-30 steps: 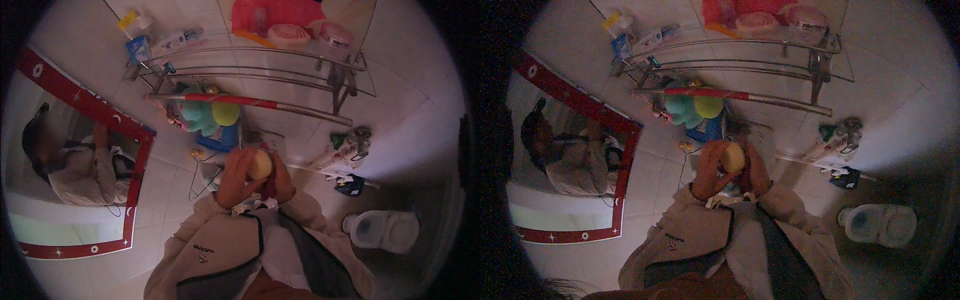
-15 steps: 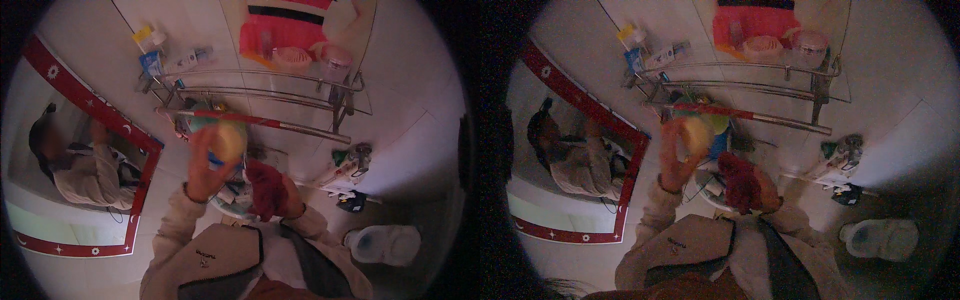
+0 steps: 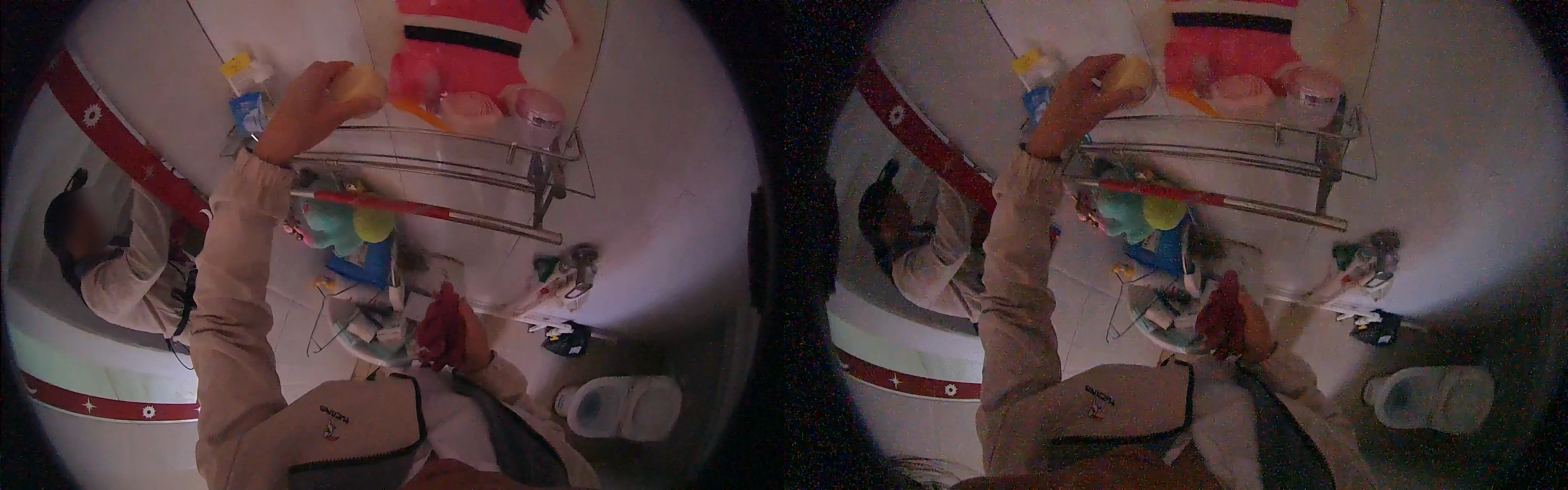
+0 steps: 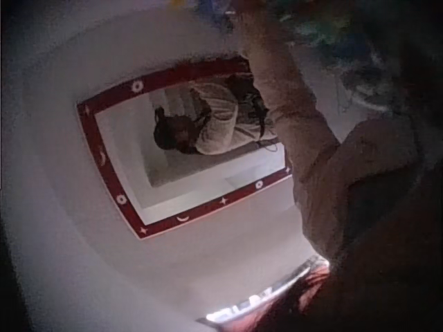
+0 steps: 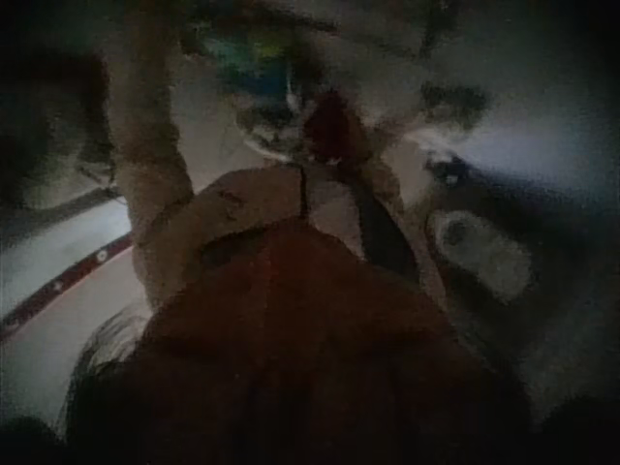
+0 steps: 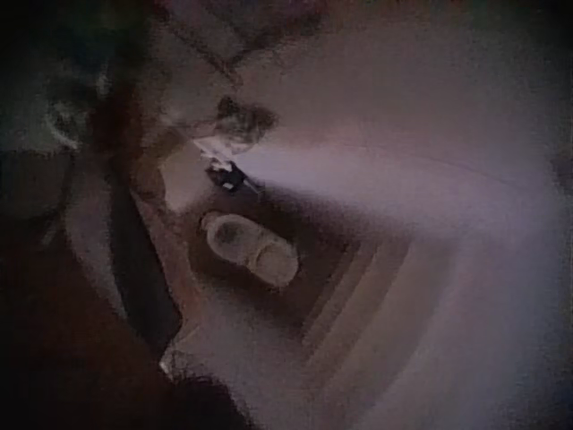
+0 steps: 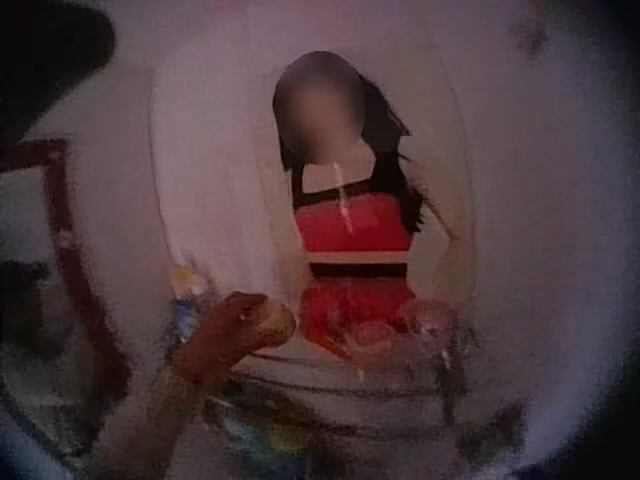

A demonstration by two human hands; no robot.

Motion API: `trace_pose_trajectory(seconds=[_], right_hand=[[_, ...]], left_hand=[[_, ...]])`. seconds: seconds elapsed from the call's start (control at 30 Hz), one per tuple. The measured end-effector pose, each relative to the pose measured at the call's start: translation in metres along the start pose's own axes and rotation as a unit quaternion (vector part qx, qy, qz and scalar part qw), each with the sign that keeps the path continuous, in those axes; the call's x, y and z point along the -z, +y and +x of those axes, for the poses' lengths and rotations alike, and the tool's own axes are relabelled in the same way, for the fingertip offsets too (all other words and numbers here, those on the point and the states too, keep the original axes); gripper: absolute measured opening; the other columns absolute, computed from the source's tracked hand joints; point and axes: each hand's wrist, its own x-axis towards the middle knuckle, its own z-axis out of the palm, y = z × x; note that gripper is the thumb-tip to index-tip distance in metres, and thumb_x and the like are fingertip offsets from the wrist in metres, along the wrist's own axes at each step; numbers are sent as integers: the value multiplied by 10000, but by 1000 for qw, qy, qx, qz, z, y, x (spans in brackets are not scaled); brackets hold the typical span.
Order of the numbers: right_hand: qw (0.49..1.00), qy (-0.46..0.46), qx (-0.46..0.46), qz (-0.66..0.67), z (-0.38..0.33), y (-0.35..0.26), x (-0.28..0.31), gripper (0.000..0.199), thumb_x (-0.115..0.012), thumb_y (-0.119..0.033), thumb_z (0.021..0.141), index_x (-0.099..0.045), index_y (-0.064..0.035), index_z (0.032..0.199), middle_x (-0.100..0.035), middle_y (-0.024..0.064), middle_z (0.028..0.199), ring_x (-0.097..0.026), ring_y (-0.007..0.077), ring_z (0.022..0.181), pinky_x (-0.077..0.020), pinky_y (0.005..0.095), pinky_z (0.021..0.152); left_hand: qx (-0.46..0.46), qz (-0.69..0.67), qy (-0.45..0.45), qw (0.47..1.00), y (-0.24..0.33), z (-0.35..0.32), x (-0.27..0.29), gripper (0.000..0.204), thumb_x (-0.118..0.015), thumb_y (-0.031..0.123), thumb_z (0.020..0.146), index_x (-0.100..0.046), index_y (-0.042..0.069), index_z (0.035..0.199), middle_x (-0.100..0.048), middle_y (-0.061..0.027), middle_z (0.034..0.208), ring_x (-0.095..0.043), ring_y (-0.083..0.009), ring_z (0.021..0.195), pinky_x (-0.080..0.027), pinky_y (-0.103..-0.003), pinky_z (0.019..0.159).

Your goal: The person repeatedly picks up small bottles, tubes, and containers from a bathroom sink area, wipes or rubs them with a red cloth, and places them back on a wall-mounted metal rack. The person handles items one at a time, including a yellow-capped bottle, a white tube, and a small white container, without a visible final arrangement.

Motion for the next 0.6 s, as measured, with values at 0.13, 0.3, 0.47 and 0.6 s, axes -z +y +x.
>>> trace_pose_trajectory(seconds=[0.13,0.3,0.47,0.6], right_hand=[[1000,16,20,0,-4,-2,-3,515,-336,-537,994,-438,-158,1328,-588,46,1073,-609,294,887,-531,497,693],[992,126,26,13,2,-7,-38,447,-390,-539,977,-539,-124,1053,-617,100,875,-619,266,684,-523,394,513],[974,208,77,43,4,-1,-38,435,-408,-553,968,-559,-157,1067,-625,46,903,-623,259,754,-511,424,510],[988,98,110,51,-5,-10,-19,459,-405,-527,980,-523,-165,1234,-599,12,1002,-600,243,851,-516,415,640]], left_hand=[[-13,44,-68,997,-2,3,-6,643,-786,410,758,-602,-51,1165,-632,-215,1116,-622,-315,1029,-488,-373,898],[-2,63,-143,988,-13,9,-2,653,-795,349,773,-554,-20,1254,-634,-153,1187,-638,-270,1035,-504,-358,911],[-29,90,-125,988,11,13,-13,566,-751,258,844,-535,-32,1279,-585,-165,1210,-558,-287,1075,-461,-372,931],[78,-52,-154,984,3,15,-18,704,-750,335,840,-454,-17,1374,-545,-160,1312,-528,-262,1170,-455,-371,980]])
